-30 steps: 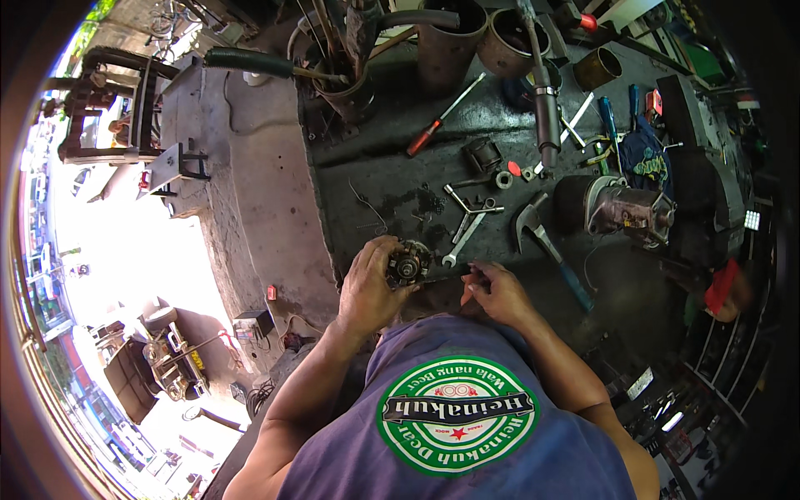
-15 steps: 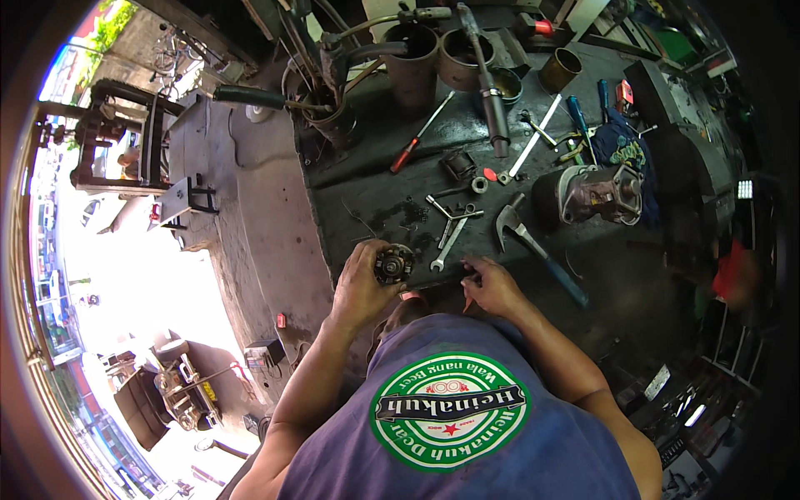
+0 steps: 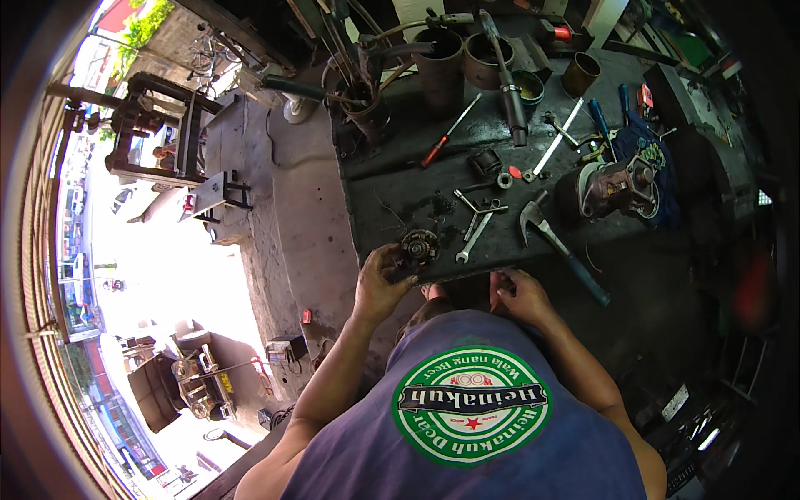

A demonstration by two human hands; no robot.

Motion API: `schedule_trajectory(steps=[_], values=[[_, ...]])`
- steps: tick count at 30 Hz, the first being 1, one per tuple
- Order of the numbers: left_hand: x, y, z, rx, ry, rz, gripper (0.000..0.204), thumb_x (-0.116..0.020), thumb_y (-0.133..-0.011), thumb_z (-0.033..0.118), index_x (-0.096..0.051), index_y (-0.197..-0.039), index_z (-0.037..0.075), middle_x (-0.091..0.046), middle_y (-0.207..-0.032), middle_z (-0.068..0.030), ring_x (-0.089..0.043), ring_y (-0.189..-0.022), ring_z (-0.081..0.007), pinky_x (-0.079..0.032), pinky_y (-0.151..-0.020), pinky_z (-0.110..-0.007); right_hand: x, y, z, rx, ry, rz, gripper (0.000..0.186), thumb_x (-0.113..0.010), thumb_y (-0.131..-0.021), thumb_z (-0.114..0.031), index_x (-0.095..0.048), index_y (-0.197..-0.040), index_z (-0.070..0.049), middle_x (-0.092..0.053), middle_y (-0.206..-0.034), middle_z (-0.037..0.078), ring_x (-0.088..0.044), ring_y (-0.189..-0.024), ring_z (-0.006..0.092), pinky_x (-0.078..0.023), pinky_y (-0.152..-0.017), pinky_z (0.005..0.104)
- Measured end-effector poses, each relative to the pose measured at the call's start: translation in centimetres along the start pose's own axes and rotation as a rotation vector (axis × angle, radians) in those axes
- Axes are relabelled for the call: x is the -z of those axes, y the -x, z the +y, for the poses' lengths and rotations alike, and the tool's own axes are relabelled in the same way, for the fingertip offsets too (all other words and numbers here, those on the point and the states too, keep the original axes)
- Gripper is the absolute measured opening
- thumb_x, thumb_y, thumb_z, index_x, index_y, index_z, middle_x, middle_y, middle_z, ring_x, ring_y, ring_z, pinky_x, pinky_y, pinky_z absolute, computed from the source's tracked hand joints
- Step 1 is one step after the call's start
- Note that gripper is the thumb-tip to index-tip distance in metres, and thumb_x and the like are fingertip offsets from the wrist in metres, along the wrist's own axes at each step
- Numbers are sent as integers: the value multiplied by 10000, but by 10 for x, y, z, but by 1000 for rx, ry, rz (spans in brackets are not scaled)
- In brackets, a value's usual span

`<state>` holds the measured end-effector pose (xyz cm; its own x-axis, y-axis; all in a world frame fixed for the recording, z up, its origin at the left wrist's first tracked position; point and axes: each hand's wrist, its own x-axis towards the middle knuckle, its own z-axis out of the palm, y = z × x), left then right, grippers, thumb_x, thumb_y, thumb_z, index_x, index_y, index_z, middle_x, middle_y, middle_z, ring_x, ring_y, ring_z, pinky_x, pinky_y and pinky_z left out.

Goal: The person disassembles a small mechanical component on a workbench, removes a spring, and uses a screwdriver to adjust internal parts. They then reassemble the component and place it back on the bench.

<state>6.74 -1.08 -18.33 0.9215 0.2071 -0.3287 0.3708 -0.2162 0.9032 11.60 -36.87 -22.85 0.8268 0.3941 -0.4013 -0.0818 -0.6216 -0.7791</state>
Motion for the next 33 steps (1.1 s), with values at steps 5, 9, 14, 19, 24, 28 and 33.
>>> schedule_trajectory(steps=[5, 9, 14, 19, 24, 28, 33], values=[[-5, 11, 7, -104, -225, 54, 1015, -980, -785, 39, -458, -1655, 53, -562, -1596, -177, -659, -1397, -297, -563, -1174, -428, 3, -9, -20, 7, 48, -59, 553, -802, -965, -169, -680, -1479, -6, -743, -1315, 209, -753, -1122, 348, -607, -1009, 436], [-7, 14, 50, -305, -508, 144, 1093, -1003, -734, 104, -447, -1675, 75, -541, -1607, -223, -614, -1452, -391, -524, -1217, -478, 6, -26, -53, -12, 34, -135, 560, -812, -965, -200, -682, -1483, -30, -732, -1355, 233, -730, -1214, 406, -580, -1071, 479], [-29, 3, 95, -208, -741, 106, 1032, -1003, -730, 216, -521, -1636, 105, -626, -1545, -187, -642, -1425, -375, -540, -1173, -468, -8, -52, -84, 117, 93, -183, 721, -844, -948, -239, -577, -1593, -60, -683, -1451, 243, -691, -1306, 437, -564, -1117, 489], [-28, -20, 98, -82, -786, 25, 808, -989, -724, 254, -692, -1464, 119, -784, -1286, -141, -769, -1206, -314, -604, -1035, -450, -50, -92, -92, 418, 120, -67, 928, -919, -901, -324, -466, -1673, -78, -609, -1568, 216, -611, -1418, 453, -535, -1174, 501], [21, -26, 72, 33, -499, -20, 819, -1027, -667, 216, -735, -1412, 39, -814, -1286, -149, -787, -1207, -281, -610, -1069, -405, -75, -119, -97, 590, 107, -14, 966, -961, -841, -386, -510, -1633, -65, -634, -1551, 172, -624, -1396, 413, -514, -1182, 506], [54, -35, 46, 58, -471, -86, 884, -1034, -680, 147, -685, -1482, 15, -803, -1332, -130, -779, -1203, -227, -614, -1070, -385, -86, -123, -108, 598, 180, 26, 935, -966, -820, -431, -562, -1598, -105, -667, -1509, 150, -659, -1346, 372, -540, -1124, 509], [62, -36, 24, 36, -316, -107, 912, -1050, -693, 153, -668, -1510, 22, -801, -1342, -122, -770, -1208, -206, -612, -1076, -389, -85, -122, -109, 597, 199, 44, 936, -965, -815, -459, -575, -1589, -106, -684, -1480, 151, -680, -1307, 367, -551, -1109, 501]])
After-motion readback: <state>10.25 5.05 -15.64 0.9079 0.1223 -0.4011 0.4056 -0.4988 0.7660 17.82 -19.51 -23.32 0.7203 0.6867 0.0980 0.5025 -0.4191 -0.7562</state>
